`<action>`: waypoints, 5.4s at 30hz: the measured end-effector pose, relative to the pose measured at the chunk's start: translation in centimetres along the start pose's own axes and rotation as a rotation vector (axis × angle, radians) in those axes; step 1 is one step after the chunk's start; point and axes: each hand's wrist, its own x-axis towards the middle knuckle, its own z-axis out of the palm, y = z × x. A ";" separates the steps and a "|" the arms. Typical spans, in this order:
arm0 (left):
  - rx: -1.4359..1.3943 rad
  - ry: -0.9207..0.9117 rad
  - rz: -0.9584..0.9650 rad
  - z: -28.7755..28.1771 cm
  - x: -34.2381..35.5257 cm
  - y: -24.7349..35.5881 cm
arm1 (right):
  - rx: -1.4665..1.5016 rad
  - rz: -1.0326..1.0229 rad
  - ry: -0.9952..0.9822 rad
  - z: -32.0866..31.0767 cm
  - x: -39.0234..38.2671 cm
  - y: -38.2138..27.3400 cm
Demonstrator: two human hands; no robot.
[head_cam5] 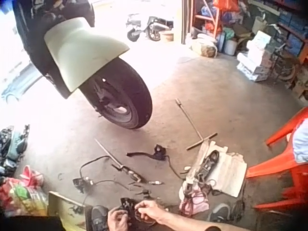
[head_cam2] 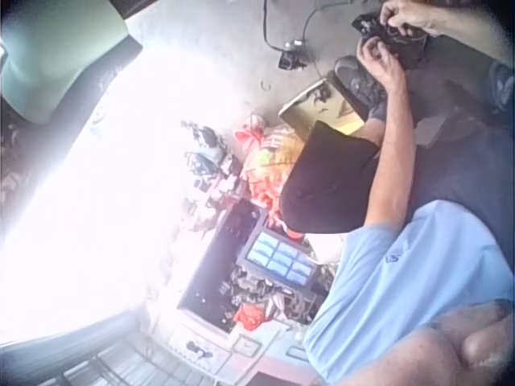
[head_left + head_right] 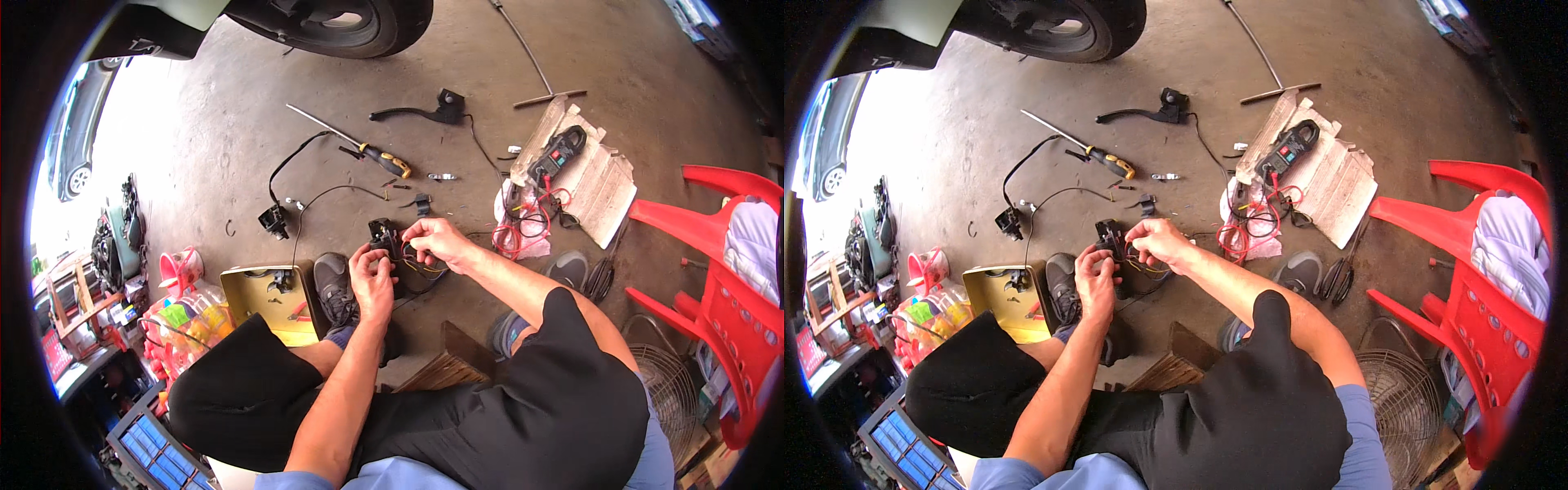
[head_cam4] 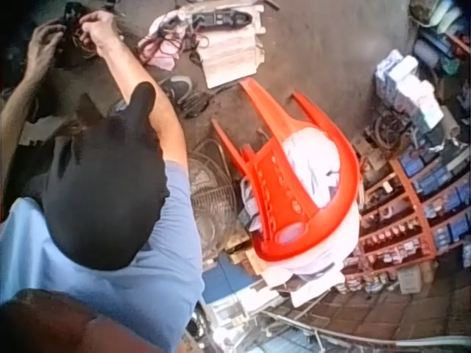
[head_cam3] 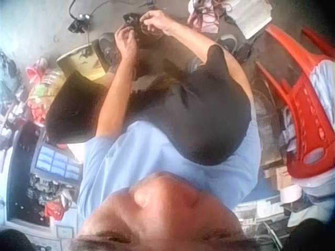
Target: Repairing or modifying motorcycle handlebar switch wiring components using tools.
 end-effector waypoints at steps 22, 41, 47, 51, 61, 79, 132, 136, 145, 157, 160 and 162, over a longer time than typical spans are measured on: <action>-0.010 -0.010 -0.004 0.1 0.0 0.4 | -0.002 -0.005 -0.045 -0.1 -0.1 -0.3; -0.021 -0.014 -0.030 0.1 0.0 0.3 | -0.028 0.000 -0.034 0.0 -0.2 -0.4; -0.030 -0.014 -0.032 0.1 0.1 0.2 | -0.023 -0.018 -0.032 -0.1 -0.1 -0.2; -0.032 -0.017 -0.032 0.1 0.1 0.1 | -0.034 -0.010 -0.023 -0.1 -0.1 -0.2; -0.024 -0.018 -0.039 0.1 0.1 0.2 | -0.029 -0.002 -0.018 -0.1 -0.1 -0.4; 0.085 0.008 0.059 0.2 -0.1 -0.4 | -0.105 -0.052 0.069 0.2 -1.8 -1.0; 0.012 -0.253 -0.224 -0.2 -0.2 4.8 | -0.181 -0.116 -0.060 0.4 -3.7 -1.3; 0.014 -0.286 -0.232 -0.4 -0.2 4.9 | -0.180 -0.119 -0.055 0.4 -3.7 -1.3; 0.032 -0.327 -0.230 -0.6 0.1 4.8 | -0.190 -0.114 -0.057 0.4 -3.5 -1.2; 0.131 -0.311 -0.172 -0.5 0.2 5.1 | -0.213 -0.119 -0.044 0.5 -3.6 -1.2; 0.168 -0.297 -0.145 -0.6 0.3 5.1 | -0.221 -0.116 -0.050 0.6 -3.6 -1.3; 0.207 -0.296 -0.138 -0.5 0.3 5.4 | -0.227 -0.114 -0.050 0.6 -3.7 -1.4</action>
